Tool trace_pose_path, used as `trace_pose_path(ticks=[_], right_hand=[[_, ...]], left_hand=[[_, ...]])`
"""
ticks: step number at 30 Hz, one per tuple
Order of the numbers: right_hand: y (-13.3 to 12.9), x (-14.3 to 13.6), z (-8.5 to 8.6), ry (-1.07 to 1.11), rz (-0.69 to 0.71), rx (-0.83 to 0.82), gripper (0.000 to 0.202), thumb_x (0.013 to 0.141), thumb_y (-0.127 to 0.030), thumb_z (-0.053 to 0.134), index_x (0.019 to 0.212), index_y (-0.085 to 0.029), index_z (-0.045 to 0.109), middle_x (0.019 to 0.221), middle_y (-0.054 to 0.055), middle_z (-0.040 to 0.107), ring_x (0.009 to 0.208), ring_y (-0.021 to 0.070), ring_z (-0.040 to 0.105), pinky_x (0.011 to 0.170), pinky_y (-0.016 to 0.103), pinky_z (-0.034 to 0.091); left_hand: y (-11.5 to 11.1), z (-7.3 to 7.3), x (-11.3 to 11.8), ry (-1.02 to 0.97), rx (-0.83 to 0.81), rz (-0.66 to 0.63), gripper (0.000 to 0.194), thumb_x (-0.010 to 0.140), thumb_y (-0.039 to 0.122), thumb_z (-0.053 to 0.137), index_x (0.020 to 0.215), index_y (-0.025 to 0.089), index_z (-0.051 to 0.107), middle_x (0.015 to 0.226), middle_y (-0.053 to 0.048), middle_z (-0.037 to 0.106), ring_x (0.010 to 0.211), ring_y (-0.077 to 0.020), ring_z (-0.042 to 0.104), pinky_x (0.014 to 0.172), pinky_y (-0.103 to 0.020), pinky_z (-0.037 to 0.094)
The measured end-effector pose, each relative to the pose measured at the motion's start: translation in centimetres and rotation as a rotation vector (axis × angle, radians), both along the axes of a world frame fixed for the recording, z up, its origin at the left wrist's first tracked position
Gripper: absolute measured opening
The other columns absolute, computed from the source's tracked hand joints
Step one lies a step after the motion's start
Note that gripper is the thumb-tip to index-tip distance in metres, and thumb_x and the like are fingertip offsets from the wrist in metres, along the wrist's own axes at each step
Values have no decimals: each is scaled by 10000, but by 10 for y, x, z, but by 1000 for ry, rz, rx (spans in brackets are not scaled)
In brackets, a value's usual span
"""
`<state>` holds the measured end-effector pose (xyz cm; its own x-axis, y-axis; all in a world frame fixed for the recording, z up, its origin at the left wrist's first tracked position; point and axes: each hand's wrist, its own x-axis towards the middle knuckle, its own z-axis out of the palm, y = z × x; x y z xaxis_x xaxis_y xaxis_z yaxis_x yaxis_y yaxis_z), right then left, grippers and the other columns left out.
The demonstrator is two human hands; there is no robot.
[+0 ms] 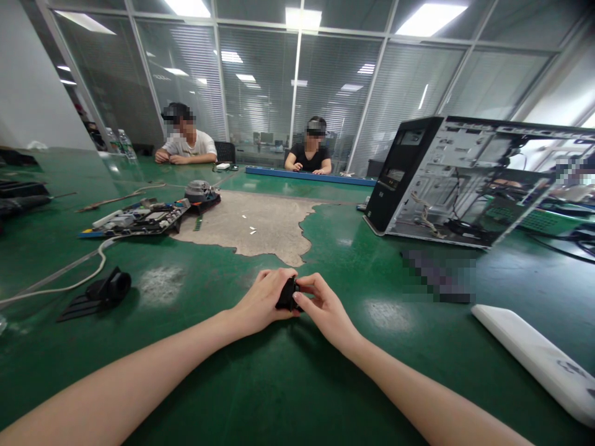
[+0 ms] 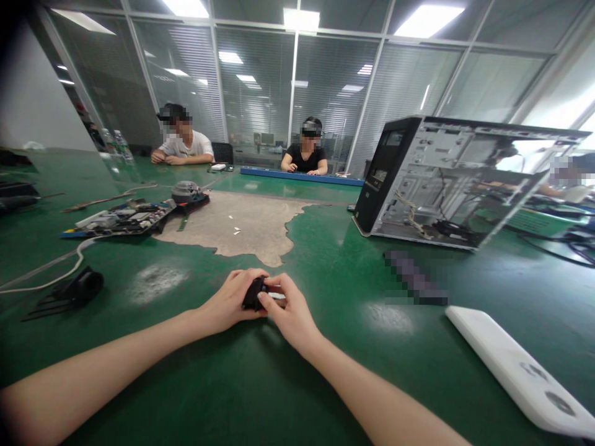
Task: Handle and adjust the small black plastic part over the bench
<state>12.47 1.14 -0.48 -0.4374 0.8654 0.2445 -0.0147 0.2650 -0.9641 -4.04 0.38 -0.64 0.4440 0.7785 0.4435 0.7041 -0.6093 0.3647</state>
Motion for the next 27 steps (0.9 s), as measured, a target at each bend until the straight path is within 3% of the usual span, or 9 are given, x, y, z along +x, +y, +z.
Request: trace_pose_path(ticks=[7,14,23,27], right_hand=[[3,-2,-2,-68,-26,-38,234,756,-281,540,959,-206,453,977,48,520,893,172,555,676,301,510],[0,-1,-2,-36,-7,63,139,758,-255,550,868,-213,476,934,21,506,930,170,544,702,280,506],[1,-3,-2,-77,-9,-23,225,760,-283,537,959,-216,456,963,38,533,846,157,566,668,295,513],[0,-2,-2,-55,-3,43,166,753,-273,553,885,-216,471,914,21,520,906,171,552,646,267,511]], left_hand=[[0,0,0,-15,0,2,586,684,314,681,1134,240,313,1073,-23,534,979,-204,496,874,-354,301],[-1,2,-1,-9,2,-9,604,687,274,682,1151,236,298,1101,-34,521,1010,-204,481,881,-346,299],[-1,0,0,-3,-1,3,597,679,314,686,1139,243,313,1086,-31,523,994,-216,482,878,-365,301],[-1,-1,-1,-1,5,-4,588,691,291,677,1144,243,305,1097,-32,519,1007,-209,481,880,-360,301]])
